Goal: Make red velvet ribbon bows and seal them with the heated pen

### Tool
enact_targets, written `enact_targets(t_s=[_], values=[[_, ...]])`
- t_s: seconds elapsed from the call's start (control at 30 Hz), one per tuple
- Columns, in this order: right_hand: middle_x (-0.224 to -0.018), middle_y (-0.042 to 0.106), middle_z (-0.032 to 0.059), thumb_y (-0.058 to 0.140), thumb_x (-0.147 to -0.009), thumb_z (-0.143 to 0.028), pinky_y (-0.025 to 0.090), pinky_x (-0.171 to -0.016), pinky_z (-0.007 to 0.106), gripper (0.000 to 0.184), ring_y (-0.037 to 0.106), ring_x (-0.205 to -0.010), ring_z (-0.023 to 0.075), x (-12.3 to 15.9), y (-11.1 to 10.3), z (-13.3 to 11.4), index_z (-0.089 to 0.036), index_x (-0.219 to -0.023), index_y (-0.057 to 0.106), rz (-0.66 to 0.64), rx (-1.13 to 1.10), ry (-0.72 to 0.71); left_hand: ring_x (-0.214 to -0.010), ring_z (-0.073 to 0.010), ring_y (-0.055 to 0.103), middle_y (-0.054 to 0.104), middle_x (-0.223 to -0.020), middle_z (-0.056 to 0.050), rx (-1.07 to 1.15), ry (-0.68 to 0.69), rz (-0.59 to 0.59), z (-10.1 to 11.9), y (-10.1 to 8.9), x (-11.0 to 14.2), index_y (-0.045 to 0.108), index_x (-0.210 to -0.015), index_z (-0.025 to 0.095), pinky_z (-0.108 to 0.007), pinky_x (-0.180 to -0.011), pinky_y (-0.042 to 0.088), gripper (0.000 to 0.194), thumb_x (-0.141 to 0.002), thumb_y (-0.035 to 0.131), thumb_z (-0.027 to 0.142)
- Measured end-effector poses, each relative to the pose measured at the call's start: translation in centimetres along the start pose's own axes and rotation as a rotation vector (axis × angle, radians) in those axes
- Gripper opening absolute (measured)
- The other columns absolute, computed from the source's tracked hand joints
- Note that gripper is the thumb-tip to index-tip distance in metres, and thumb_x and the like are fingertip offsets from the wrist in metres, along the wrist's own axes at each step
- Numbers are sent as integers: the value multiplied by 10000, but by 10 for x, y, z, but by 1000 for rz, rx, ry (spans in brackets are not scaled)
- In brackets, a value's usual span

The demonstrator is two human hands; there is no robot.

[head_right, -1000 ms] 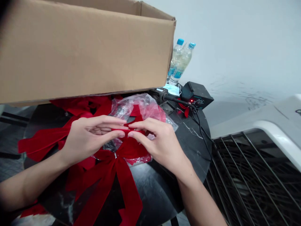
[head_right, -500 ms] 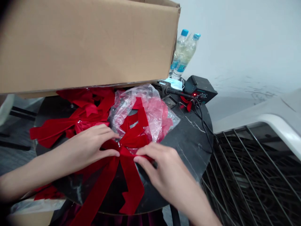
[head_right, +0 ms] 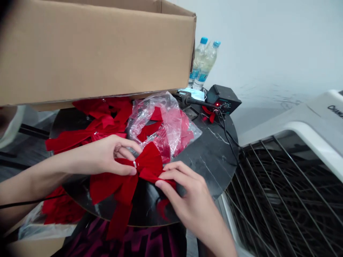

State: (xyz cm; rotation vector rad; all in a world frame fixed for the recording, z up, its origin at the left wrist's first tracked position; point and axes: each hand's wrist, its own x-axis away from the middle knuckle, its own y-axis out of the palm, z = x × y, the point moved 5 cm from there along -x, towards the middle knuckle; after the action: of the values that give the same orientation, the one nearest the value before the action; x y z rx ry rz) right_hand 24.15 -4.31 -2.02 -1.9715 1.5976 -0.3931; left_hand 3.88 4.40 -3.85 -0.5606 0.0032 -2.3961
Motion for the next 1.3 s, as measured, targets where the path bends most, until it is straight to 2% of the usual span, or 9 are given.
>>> enact_targets(t_s=[0.17, 0.33, 0.43, 0.5, 0.6, 0.73, 0.87, 1.1, 1.3], values=[[-1063, 694, 0, 655, -972, -233, 499, -893, 218, 81, 675, -968, 121, -22, -31, -5, -264, -961, 729, -63, 172, -121, -1028, -241, 741, 811, -1054, -83, 79, 90, -166, 11, 15, -12, 784, -1060, 149, -303, -930, 546, 222, -861, 741, 238], [-1079, 709, 39, 641, -974, -218, 524, -908, 278, 91, 691, -999, 162, -46, -40, 14, -224, -967, 731, -16, 254, -228, -966, -222, 753, 811, -1031, -118, 355, 35, -59, 5, 16, -26, 800, -1044, 138, -307, -940, 557, 245, -888, 747, 319], [-1146, 741, 51, 668, -955, -231, 539, -947, 310, 80, 709, -1053, 197, -34, -52, 6, -226, -975, 745, 154, 355, -249, -869, -239, 772, 806, -971, -156, 634, 0, -16, 0, 19, -32, 784, -1028, 118, -344, -854, 603, 256, -933, 682, 333], [-1101, 777, 15, 718, -924, -256, 558, -911, 280, 70, 738, -995, 185, -18, -58, -7, -258, -982, 758, 333, 375, -177, -808, -234, 776, 796, -891, -129, 756, 9, 16, -1, 20, -35, 760, -1081, 131, -339, -791, 617, 239, -934, 681, 301], [-766, 772, -77, 768, -886, -266, 540, -606, 170, 66, 710, -623, 86, -6, -41, -18, -305, -939, 767, 412, 171, -20, -754, -185, 761, 780, -857, -71, 788, 59, 52, -3, 21, -39, 708, -1202, 173, -285, -749, 612, 311, -901, 735, 245], [-758, 782, -36, 727, -914, -269, 544, -551, 166, 67, 672, -527, 71, -28, 5, -3, -228, -876, 765, 310, -273, 130, -731, -122, 736, 749, -830, 19, 670, 221, 118, -2, 20, -41, 667, -1164, 230, -195, -699, 578, 314, -872, 773, 190], [-736, 778, 9, 749, -889, -325, 524, -486, 174, 146, 641, -482, 79, -44, 21, 18, -188, -844, 767, 277, -469, 275, -751, -109, 716, 733, -828, 30, 485, 322, 142, 2, 20, -39, 626, -973, 190, -185, -729, 562, 209, -845, 776, 121], [-736, 779, 23, 777, -854, -319, 528, -469, 173, 142, 637, -473, 85, -37, 19, 16, -182, -821, 776, 327, -471, 339, -715, -121, 719, 745, -774, 13, 394, 331, 283, 7, 22, -33, 584, -850, 175, -194, -675, 565, 153, -900, 727, 195], [-834, 804, 24, 750, -895, -332, 620, -678, 228, 126, 747, -682, 136, -33, 29, 20, -229, -933, 813, 365, -499, 297, -617, -132, 702, 721, -661, 8, 353, 288, 434, 6, 20, -32, 491, -776, 192, -212, -602, 559, 286, -930, 702, 308]])
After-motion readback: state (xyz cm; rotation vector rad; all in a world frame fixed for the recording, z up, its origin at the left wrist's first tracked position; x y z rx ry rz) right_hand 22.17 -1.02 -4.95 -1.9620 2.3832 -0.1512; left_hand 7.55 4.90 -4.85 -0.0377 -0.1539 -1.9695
